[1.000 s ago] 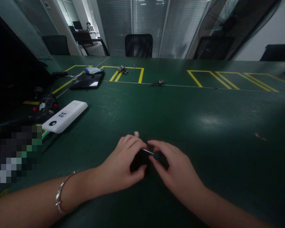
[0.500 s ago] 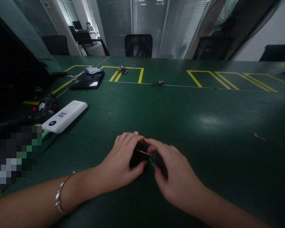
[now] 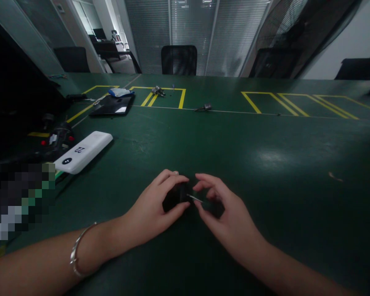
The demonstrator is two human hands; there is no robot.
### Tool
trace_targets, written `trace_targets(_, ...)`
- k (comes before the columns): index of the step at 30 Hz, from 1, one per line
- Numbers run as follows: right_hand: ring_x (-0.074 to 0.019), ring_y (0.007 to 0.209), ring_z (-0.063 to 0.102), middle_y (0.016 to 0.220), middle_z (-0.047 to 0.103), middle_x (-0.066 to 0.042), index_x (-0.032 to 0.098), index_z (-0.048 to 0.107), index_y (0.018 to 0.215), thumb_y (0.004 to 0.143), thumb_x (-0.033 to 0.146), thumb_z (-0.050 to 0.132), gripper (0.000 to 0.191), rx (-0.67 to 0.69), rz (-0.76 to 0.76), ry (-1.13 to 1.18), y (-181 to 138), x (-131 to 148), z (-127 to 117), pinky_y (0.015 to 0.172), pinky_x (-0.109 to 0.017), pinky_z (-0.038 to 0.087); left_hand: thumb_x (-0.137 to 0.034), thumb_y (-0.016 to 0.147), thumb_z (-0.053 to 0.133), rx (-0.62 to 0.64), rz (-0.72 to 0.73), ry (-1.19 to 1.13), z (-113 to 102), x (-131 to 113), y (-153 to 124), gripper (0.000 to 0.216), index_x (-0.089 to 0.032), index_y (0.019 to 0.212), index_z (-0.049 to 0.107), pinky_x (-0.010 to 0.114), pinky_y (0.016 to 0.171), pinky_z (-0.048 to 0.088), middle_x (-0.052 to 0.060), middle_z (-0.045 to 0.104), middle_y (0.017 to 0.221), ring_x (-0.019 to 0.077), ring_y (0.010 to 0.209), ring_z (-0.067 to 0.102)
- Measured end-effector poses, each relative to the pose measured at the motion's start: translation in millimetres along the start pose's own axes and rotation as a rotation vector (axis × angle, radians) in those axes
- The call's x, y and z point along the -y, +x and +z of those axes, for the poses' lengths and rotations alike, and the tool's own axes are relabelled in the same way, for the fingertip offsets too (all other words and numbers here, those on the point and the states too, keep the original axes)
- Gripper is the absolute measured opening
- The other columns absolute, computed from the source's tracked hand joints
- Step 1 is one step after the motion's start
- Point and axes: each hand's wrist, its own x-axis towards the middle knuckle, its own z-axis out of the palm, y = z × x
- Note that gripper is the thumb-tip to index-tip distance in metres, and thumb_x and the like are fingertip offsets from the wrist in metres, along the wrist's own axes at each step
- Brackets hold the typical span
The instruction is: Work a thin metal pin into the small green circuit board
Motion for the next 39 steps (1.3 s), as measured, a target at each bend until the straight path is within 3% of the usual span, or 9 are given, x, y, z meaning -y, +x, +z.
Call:
trace_targets(5, -0.0147, 0.074, 0.059, 0.105, 0.064, -0.003, 0.028, 0.047, 0.129, 0.084, 0.015, 0.059, 0.048, -0.115, -0.028, 0.166, 2.7, -0.8, 3.7, 0.067, -0.031, 0.054, -0.015, 0.088, 0.058, 0.023, 0.017, -0.183, -0.7, 5.9, -0.8, 0.045, -0.022, 0.131, 0.046, 0.031, 0.082, 0.052, 0.003, 0.065, 0.102, 0.0157, 0.089, 0.063)
trace_targets(11, -0.0127, 0.072, 0.056, 0.106, 0.063, -0.001, 0.031, 0.045, 0.131, 0.083, 0.008, 0.058, 0.055, -0.115, -0.155, 0.179, -1.3, -5.3, 6.3, 0.069, -0.028, 0.053, -0.019, 0.086, 0.059, 0.061, 0.014, -0.189, 3.5, 4.4, -0.1, 0.044, -0.015, 0.129, 0.048, 0.037, 0.084, 0.053, 0.007, 0.07, 0.095, 0.0205, 0.088, 0.067)
trace_targets(22, -0.0127, 0.067, 0.056, 0.103, 0.065, -0.002, 0.029, 0.049, 0.126, 0.083, 0.008, 0.055, 0.048, -0.04, -0.147, 0.084, 1.8, 1.0, 3.3, 0.063, -0.027, 0.053, -0.02, 0.084, 0.061, 0.069, 0.015, -0.131, 1.9, 3.4, 1.5, 0.042, -0.016, 0.125, 0.051, 0.039, 0.083, 0.054, 0.007, 0.071, 0.095, 0.0225, 0.089, 0.068)
trace_targets(33, -0.015, 0.078, 0.065, 0.106, 0.07, -0.003, 0.027, 0.051, 0.126, 0.083, 0.012, 0.059, 0.047, -0.067, -0.062, 0.108, -1.5, 0.8, 4.7, 0.073, -0.03, 0.057, -0.02, 0.084, 0.063, 0.07, 0.022, -0.109, 3.7, 6.0, 0.8, 0.043, -0.018, 0.125, 0.051, 0.038, 0.085, 0.054, 0.005, 0.072, 0.096, 0.0219, 0.092, 0.068)
trace_targets(39, -0.0143, 0.073, 0.064, 0.106, 0.072, -0.002, 0.028, 0.053, 0.124, 0.084, 0.013, 0.059, 0.043, -0.075, -0.076, 0.094, 1.6, 3.0, 4.7, 0.069, -0.029, 0.057, -0.019, 0.085, 0.061, 0.054, 0.019, -0.129, 3.8, 5.2, 0.5, 0.044, -0.019, 0.128, 0.051, 0.036, 0.084, 0.054, 0.007, 0.069, 0.105, 0.021, 0.094, 0.067)
